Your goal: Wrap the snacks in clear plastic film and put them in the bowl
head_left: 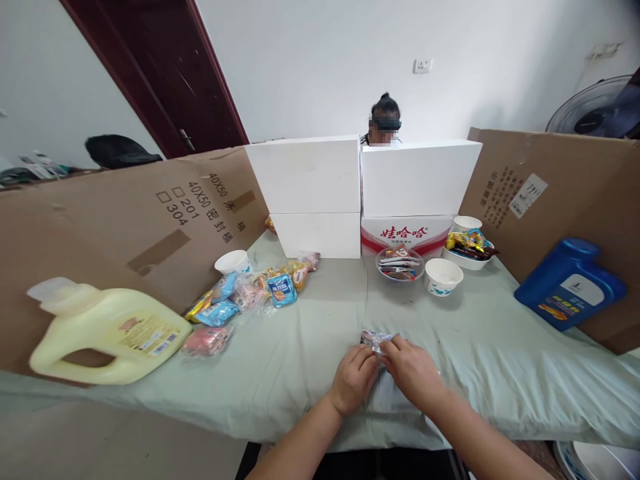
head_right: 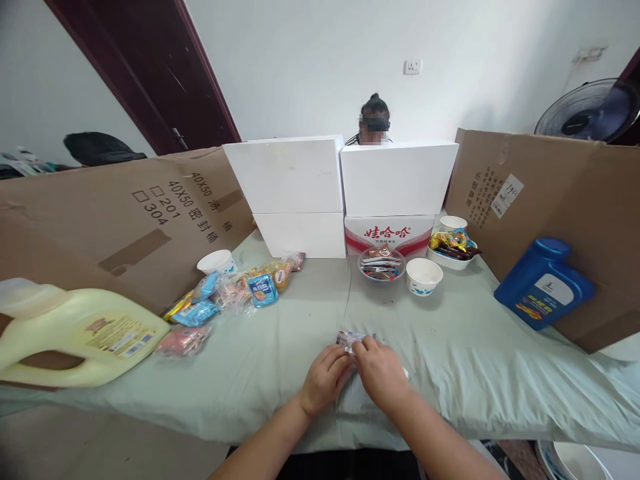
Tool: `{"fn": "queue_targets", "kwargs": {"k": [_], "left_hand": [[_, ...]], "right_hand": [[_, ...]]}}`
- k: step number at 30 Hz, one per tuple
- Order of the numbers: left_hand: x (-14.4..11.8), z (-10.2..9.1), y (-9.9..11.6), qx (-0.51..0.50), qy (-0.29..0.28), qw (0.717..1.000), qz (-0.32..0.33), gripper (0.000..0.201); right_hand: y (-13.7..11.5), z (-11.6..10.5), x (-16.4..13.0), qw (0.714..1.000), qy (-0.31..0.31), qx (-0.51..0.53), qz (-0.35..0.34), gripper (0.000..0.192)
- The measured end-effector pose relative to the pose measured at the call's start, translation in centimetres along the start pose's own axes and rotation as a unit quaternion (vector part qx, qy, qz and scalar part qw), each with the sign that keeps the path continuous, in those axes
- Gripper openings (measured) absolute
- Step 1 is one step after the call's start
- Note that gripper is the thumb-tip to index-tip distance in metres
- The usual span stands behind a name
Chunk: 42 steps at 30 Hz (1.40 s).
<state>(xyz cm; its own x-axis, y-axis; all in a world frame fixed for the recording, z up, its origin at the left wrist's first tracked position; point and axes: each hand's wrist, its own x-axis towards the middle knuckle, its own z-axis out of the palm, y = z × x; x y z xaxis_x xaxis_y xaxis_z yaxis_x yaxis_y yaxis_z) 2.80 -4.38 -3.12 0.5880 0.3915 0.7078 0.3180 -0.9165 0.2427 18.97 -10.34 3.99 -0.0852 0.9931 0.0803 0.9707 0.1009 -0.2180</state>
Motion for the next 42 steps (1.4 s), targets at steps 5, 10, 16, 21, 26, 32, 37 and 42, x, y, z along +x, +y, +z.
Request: {"fn": "queue_targets", "kwargs": {"k": [5, 10, 16, 21, 26, 32, 37, 42], "left_hand": [[-0.3, 0.0, -0.1, -0.005, -0.006, 1.000, -0.028, 0.013], [-0.6, 0.3, -0.6, -0.019, -0.021, 0.996, -0.080, 0.037], [-0.1, 0.1, -0.8, -0.015, -0.071, 0.996, -0.060, 0.043], [0.1, -0.2, -0.3, -0.021, -0.062, 0.997, -0.035, 0.017], [-1.2, -1.6, -1.2, 0.048, -0.034, 0.979, -0.197, 0.013], [-3.7, -3.5, -2.7, 0.102, 0.030, 0.951, -0.289, 0.022], [-4.3, -3.4, -2.9, 0.078, 0.087, 0.967, -0.226, 0.033], [-4.7, -3.5, -3.6, 0.054, 0.177, 0.962, -0.202, 0.033]], "right_hand": [[2.2, -0.4, -0.7, 0.997, -0.029, -0.055, 0.033, 0.016], [10.2, -0.5, -4.6, 0.984, -0.047, -0.078, 0.155, 0.021], [9.0, 2.1, -5.1, 0.990, 0.117, 0.005, 0.080, 0.056], [3.1, 2.4, -1.4, 0.986, 0.119, 0.092, -0.070, 0.075], [5.1, 2.8, -1.4, 0.987, 0.133, 0.086, 0.013, 0.020], [7.5, 3.0, -4.9, 0.977, 0.189, 0.085, 0.038, 0.024], [5.4, 2.9, -6.4, 0.968, 0.176, 0.142, -0.111, 0.019], [4.5, 2.2, -9.4, 0.969, 0.052, 0.162, -0.180, 0.017]]}}
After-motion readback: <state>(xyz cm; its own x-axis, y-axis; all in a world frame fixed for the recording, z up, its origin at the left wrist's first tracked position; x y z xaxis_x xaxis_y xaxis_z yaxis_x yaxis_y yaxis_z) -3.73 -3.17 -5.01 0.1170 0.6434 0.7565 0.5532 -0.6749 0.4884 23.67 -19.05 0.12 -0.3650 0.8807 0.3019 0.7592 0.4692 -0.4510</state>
